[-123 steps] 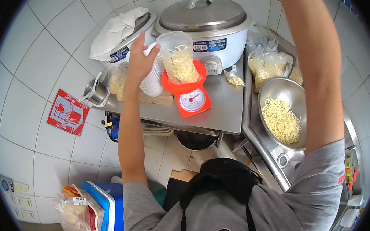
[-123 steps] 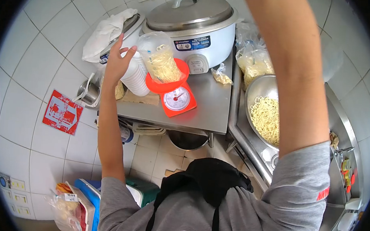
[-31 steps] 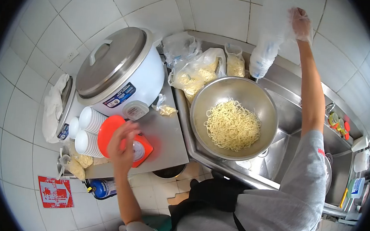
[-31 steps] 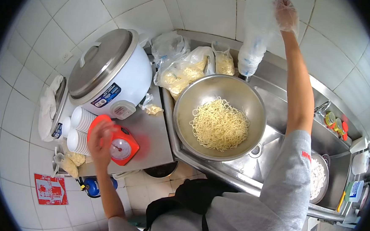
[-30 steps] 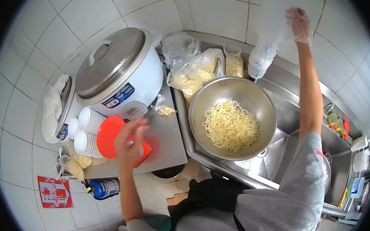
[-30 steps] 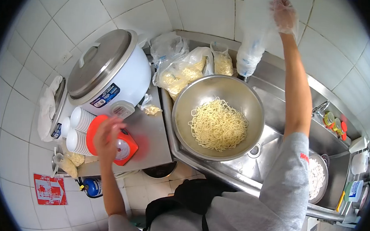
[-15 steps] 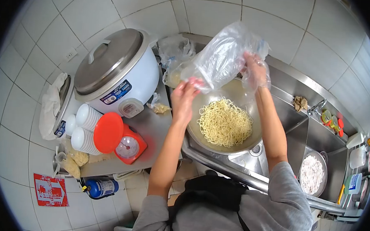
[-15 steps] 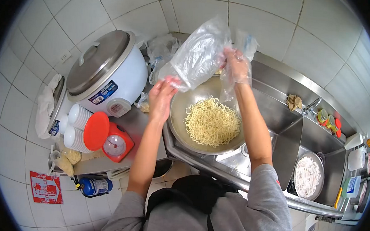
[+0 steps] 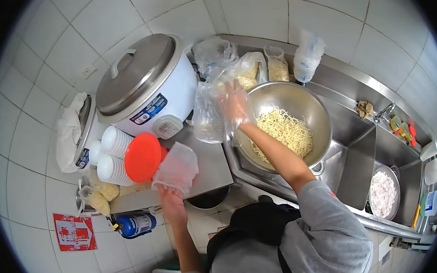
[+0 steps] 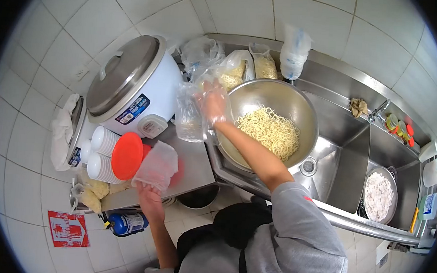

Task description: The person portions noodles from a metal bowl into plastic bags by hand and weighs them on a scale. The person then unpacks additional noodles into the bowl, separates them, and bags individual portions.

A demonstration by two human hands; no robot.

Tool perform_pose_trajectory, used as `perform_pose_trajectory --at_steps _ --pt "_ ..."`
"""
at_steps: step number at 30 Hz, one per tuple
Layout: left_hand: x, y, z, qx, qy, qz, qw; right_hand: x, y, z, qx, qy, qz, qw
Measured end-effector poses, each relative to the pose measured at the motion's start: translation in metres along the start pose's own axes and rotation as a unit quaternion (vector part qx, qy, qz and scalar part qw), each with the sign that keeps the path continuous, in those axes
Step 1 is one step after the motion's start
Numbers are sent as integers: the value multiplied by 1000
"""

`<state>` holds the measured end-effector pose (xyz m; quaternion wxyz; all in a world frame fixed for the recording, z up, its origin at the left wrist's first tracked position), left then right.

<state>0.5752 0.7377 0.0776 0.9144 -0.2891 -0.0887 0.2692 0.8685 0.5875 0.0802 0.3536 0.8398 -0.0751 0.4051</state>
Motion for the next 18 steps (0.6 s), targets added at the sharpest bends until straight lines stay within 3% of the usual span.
perform_pose_trajectory --at_steps 1,2,4,6,8,10,14,16,17,18 --pt "-2 -1 -4 49 15 33 998 -4 23 -27 40 50 15 998" --pt "-2 1 -7 98 32 68 992 -17 29 -48 175 89 -90 976" --pt "0 -1 -8 292 58 42 954 -62 40 -90 385 162 -242 876" --pt "4 -12 -10 465 35 -13 885 -103 40 -117 474 148 -311 811" --pt "4 -35 -2 611 -44 -87 786 -112 34 -121 532 52 -330 778" --pt "-1 -53 9 656 -88 -64 747 -108 38 -123 614 -40 -323 719" --pt "-14 -83 32 677 -273 -73 679 -68 70 -106 570 -128 -365 725" --pt "-4 -87 30 683 -249 -138 673 -60 79 -92 578 -119 -346 730" --pt "1 -92 28 685 -238 -169 668 -49 100 -94 549 -102 -328 762" --pt "7 -101 23 625 -189 -175 737 -47 111 -94 544 -76 -318 773"
Point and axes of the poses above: each hand's wrist, its own x-axis towards the middle knuckle, its own y-axis out of the back of the hand, z = x × y, the point moved 4 cm from there along x, towards the middle knuckle, and after that the axes turned 9 degrees about y, right-handed, at the moved point
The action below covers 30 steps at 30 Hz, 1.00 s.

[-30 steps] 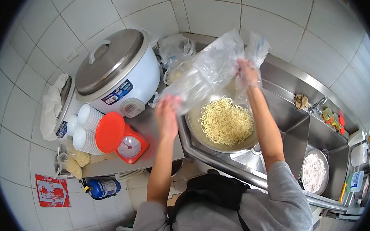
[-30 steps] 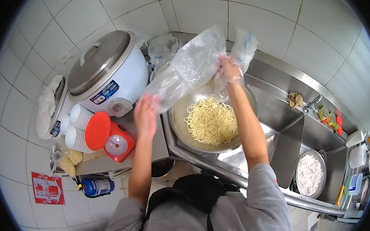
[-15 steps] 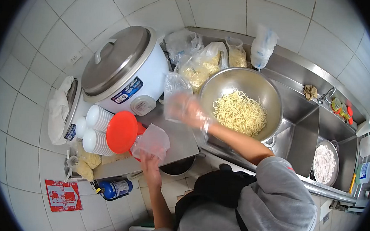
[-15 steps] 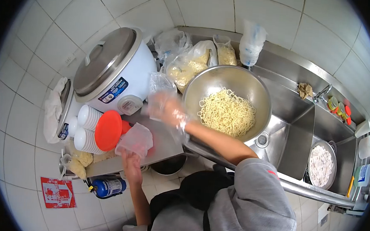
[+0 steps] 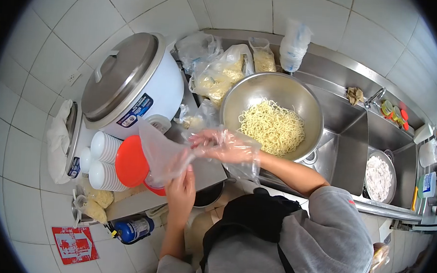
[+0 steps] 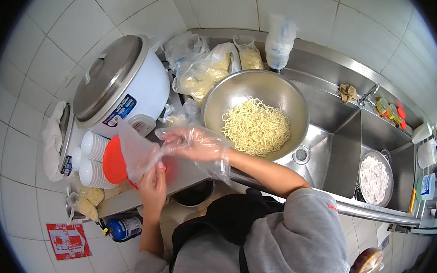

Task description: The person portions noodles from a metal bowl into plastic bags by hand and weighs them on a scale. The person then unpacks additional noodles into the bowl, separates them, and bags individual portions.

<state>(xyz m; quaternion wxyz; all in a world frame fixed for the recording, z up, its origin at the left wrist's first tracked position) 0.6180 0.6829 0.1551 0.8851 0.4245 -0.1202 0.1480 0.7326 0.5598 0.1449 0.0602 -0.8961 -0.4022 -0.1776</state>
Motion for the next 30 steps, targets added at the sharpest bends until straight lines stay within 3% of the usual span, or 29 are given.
perform_pose_trajectory --at_steps 2,6,9,11,12,15,18,19,21,23,25,28,29,30 --pt "14 -18 15 -192 70 -28 979 -12 -1 -12 -33 50 -5 998" --pt "19 -39 20 -296 113 -121 941 -22 21 34 71 -32 113 991" --pt "16 -50 10 -133 154 -113 973 -27 33 37 3 -53 172 984" --pt "13 -39 22 4 -42 50 998 -28 45 23 -35 -41 209 976" --pt "10 -34 29 73 -141 131 979 -29 48 21 -53 -30 186 981" --pt "33 -21 56 210 -126 190 951 -39 57 14 -126 -5 118 985" --pt "62 -51 -5 101 3 -19 995 -38 77 18 -180 40 26 983" --pt "69 -48 -5 133 -18 -10 991 -36 93 19 -203 -56 -13 977" --pt "78 -42 -2 197 -63 5 978 -42 145 48 -375 -149 -46 914" --pt "84 -31 10 232 -68 29 970 -73 180 100 -518 -281 -90 803" --pt "93 -22 17 260 -76 36 962 -95 183 139 -542 -331 -249 731" --pt "104 -14 21 299 -63 17 952 -107 189 199 -674 -182 -156 699" --pt "103 -12 23 291 -61 2 955 -108 197 205 -550 -247 -84 793" --pt "105 -9 26 284 -63 -11 957 -113 199 209 -478 -266 -68 835"
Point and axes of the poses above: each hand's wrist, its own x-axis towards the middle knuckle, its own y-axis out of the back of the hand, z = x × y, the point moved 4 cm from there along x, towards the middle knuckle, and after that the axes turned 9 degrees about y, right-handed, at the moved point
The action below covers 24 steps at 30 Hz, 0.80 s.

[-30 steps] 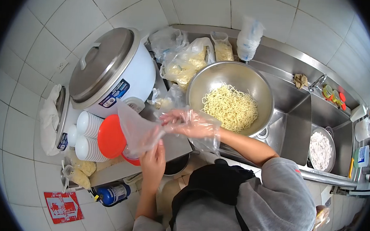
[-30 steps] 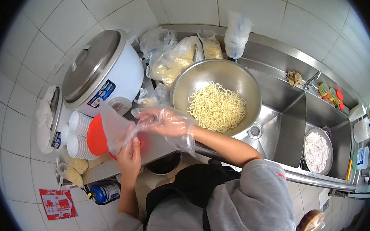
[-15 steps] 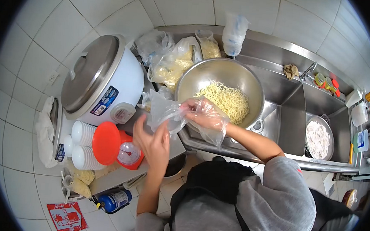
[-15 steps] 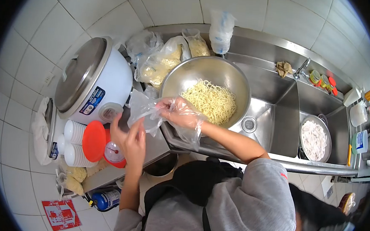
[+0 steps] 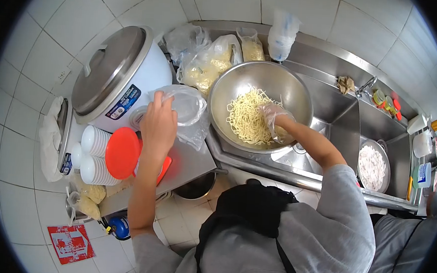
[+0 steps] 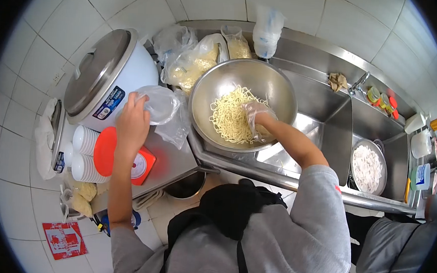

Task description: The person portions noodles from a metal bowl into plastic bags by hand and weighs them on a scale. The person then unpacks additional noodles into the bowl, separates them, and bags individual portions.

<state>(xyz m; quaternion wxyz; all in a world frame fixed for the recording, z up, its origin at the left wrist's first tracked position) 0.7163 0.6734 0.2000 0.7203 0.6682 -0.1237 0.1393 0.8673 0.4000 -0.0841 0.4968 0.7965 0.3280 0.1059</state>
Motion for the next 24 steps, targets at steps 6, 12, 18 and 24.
perform_pose_trajectory --at_steps 6,12,18,24 --pt "12 25 0 -126 -8 -38 991 -27 128 -42 -3 0 35 999" --pt "22 32 8 -211 -13 -7 977 -32 165 -79 66 23 26 997" --pt "35 13 12 -220 -24 -47 974 23 10 -41 -143 64 19 987" --pt "49 -23 34 -218 -3 -80 973 25 12 -14 -7 51 91 994"
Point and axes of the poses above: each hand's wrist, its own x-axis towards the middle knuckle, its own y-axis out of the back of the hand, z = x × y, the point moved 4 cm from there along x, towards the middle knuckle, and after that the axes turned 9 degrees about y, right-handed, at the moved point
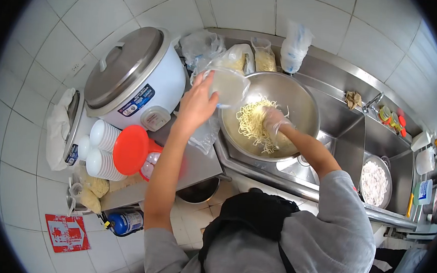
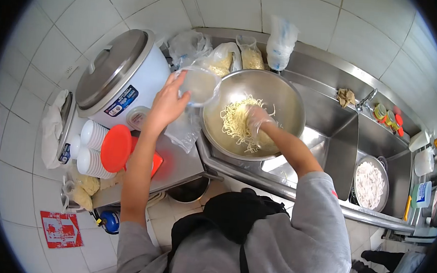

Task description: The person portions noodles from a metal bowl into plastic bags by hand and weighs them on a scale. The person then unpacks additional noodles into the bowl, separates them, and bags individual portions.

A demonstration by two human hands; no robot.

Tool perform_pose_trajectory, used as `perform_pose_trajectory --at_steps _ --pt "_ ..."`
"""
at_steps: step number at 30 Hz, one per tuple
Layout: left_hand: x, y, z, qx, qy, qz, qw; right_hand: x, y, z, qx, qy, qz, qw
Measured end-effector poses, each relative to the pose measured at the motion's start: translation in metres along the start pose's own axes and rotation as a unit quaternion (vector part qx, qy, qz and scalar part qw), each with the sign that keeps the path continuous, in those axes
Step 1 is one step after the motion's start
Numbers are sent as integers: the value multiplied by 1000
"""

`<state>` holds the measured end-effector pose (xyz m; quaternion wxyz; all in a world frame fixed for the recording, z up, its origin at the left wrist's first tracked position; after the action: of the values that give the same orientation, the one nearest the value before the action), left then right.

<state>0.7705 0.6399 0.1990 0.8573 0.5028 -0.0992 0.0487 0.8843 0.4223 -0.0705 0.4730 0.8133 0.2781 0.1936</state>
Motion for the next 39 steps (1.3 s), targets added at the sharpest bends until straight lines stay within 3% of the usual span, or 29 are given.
perform_pose_trajectory --at_steps 2,4,6,8,11,14,17,19,21,24,26,28,29,32,33,36,37,39 --pt "10 -10 -5 -43 -11 15 999 5 17 7 -48 -34 -77 995" --pt "22 -23 -11 -47 -22 29 998 -19 98 -34 42 -183 25 982" --pt "33 -37 -14 -39 -30 44 998 -21 134 -26 172 -165 27 971" --pt "44 -50 -13 -16 -37 64 997 -46 200 -73 118 -182 176 960" --pt "59 -76 -9 9 -26 55 998 -58 244 -95 272 -106 179 940" --pt "67 -109 -4 8 -52 23 998 -54 236 -88 254 -73 90 960" --pt "67 -136 10 -8 -93 -54 994 -57 216 -115 142 -96 -136 976" --pt "59 -154 16 -39 -171 -107 979 -46 155 -84 133 -74 -96 984" --pt "43 -160 28 -72 -216 -185 956 -45 129 -83 198 -98 -198 955" --pt "20 -169 26 -29 -233 -226 945 -36 87 -40 286 57 -121 949" --pt "14 -164 25 -59 -233 -167 956 -46 84 -46 484 66 23 872" --pt "15 -166 21 -68 -212 -160 962 -53 64 -51 706 -152 105 684" --pt "16 -170 18 -53 -207 -158 964 -42 50 -51 794 -115 98 588" --pt "28 -173 7 -22 -182 -149 972 -38 48 -71 910 14 89 404" --pt "30 -173 2 -20 -167 -151 974 -35 38 -66 902 -7 169 397" --pt "25 -165 4 -55 -161 -131 977 -43 54 -102 822 -117 277 484" --pt "21 -160 6 -73 -164 -121 976 -32 30 -84 801 -81 290 517" --pt "16 -157 17 -89 -160 -141 973 -23 28 -72 485 -210 287 799"
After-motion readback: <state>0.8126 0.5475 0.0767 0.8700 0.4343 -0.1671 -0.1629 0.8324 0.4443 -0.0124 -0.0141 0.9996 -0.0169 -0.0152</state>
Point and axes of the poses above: each hand's wrist, its own x-axis towards the middle knuckle, its own y-axis out of the back of the hand, z = x × y, the point moved 4 cm from there along x, towards the middle knuckle, and after that the axes turned 9 degrees about y, right-handed, at the moved point
